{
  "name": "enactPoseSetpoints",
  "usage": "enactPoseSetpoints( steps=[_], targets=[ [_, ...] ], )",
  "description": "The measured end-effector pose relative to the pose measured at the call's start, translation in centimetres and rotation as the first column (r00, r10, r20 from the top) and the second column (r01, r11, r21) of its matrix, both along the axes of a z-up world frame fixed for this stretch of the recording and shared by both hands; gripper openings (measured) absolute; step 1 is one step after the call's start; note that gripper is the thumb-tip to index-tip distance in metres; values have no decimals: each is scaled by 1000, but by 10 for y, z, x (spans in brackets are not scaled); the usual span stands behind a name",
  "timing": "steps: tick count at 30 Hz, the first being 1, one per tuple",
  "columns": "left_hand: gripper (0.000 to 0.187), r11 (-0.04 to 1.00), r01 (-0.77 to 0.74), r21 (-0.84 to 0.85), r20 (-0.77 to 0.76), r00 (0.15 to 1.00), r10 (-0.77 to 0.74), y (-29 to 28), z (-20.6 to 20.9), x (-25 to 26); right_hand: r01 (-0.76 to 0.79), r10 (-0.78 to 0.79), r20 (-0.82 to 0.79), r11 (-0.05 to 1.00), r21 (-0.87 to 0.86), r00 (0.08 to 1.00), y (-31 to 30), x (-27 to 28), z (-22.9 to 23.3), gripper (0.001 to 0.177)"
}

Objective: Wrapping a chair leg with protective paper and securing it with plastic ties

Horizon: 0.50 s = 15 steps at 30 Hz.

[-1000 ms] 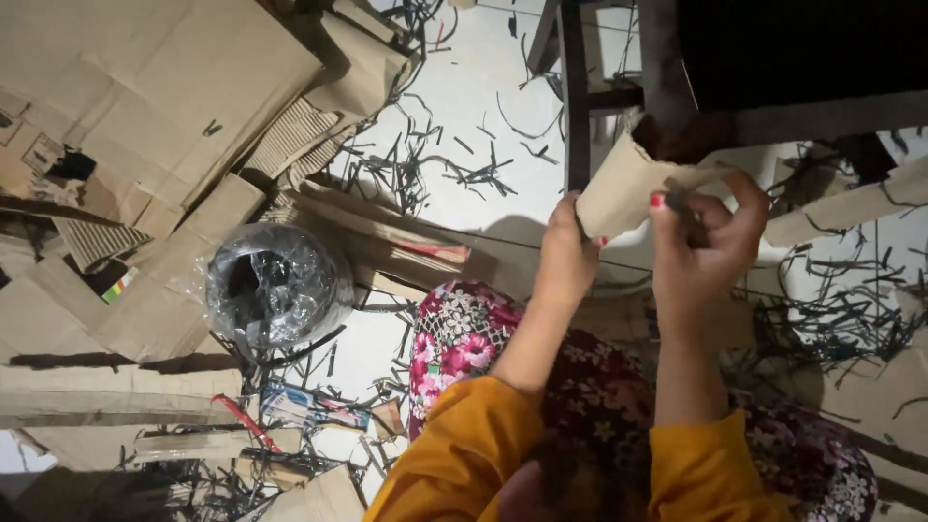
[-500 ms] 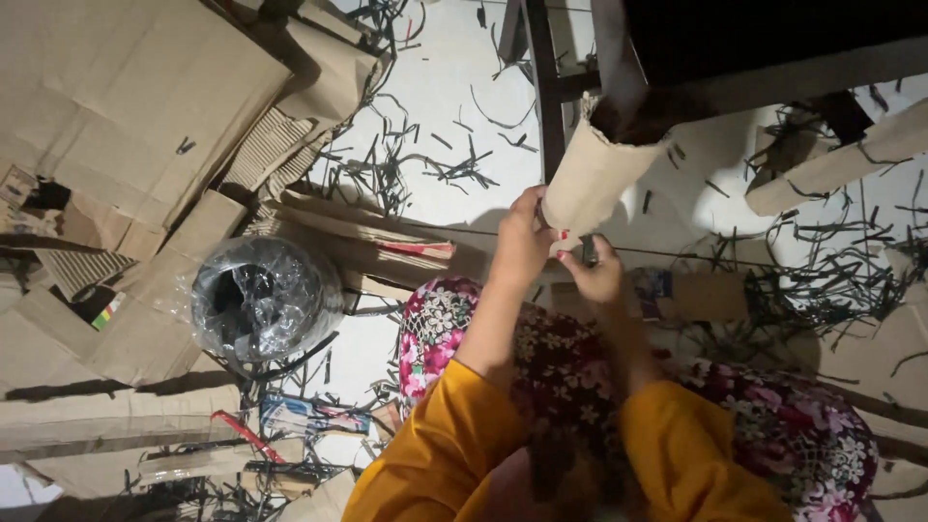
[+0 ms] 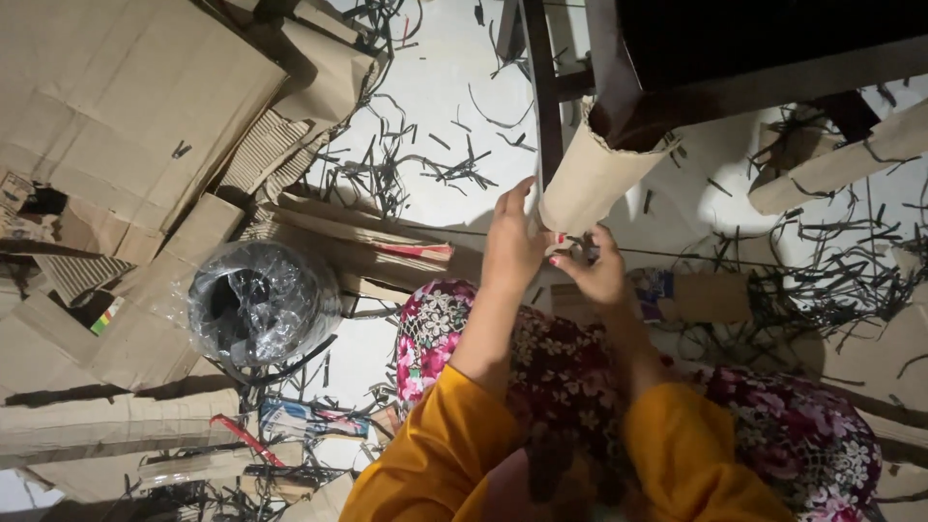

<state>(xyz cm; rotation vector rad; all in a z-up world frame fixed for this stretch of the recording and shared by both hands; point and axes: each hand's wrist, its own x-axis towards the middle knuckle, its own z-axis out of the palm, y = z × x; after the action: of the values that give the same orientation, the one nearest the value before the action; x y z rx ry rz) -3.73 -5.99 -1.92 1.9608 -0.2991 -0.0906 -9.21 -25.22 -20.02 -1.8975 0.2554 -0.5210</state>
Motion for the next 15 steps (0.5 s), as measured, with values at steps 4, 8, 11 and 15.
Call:
enactPoseSetpoints(
  steps=[4,8,11,15],
  targets=[
    [85,982,52,181,-227,974,-10,0,-28,-3,-92,68,-241,992,-89,968,-14,-34,33,61],
    [56,930,344,134,-427,867,-259,12,15,-32,-184,194,-286,981,62,938,5,-54,126,35],
    [33,886,260,-384,-162,926,-342,-8,-12,-41,-241,297,-224,939,243,928,22,-66,151,42],
    [21,857,100,-505,-230,942,-246,-15,4,-46,-84,256,-348,894,440,902,41,-76,181,43]
  ],
)
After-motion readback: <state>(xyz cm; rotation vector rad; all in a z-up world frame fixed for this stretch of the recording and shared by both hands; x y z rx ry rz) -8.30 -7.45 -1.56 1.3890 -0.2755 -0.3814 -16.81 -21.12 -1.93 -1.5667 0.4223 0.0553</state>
